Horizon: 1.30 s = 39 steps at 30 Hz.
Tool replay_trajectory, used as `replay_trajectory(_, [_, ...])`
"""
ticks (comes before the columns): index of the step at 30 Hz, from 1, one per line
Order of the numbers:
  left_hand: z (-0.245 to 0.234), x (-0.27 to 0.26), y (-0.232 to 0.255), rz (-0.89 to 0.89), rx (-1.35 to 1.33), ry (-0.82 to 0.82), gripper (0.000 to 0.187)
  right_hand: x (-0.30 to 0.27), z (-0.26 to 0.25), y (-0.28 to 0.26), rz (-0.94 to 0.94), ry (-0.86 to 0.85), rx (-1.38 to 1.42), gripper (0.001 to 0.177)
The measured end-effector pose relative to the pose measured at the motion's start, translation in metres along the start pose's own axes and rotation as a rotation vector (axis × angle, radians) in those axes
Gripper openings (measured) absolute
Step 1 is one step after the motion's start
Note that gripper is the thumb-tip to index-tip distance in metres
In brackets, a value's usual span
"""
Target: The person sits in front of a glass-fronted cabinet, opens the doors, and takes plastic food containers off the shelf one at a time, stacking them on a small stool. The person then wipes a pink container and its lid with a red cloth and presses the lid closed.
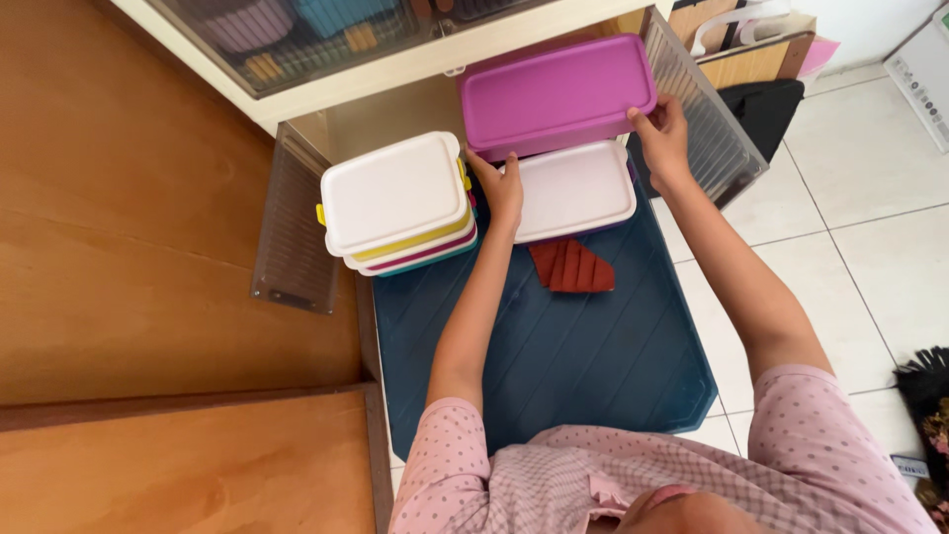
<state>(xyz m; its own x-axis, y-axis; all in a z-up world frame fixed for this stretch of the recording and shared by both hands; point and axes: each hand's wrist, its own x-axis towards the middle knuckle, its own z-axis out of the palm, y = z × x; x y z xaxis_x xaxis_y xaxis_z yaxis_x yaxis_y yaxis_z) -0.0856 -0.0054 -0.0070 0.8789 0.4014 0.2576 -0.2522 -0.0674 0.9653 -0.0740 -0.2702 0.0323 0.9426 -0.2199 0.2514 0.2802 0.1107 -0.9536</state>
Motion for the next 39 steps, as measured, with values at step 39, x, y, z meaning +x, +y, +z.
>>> replay_trajectory(39, [-0.122, -0.184, 0.063, -0.091, 0.091, -0.197, 0.066, -0.192, -0.043, -0.041, 0.122, 0.048, 0.022, 0.033])
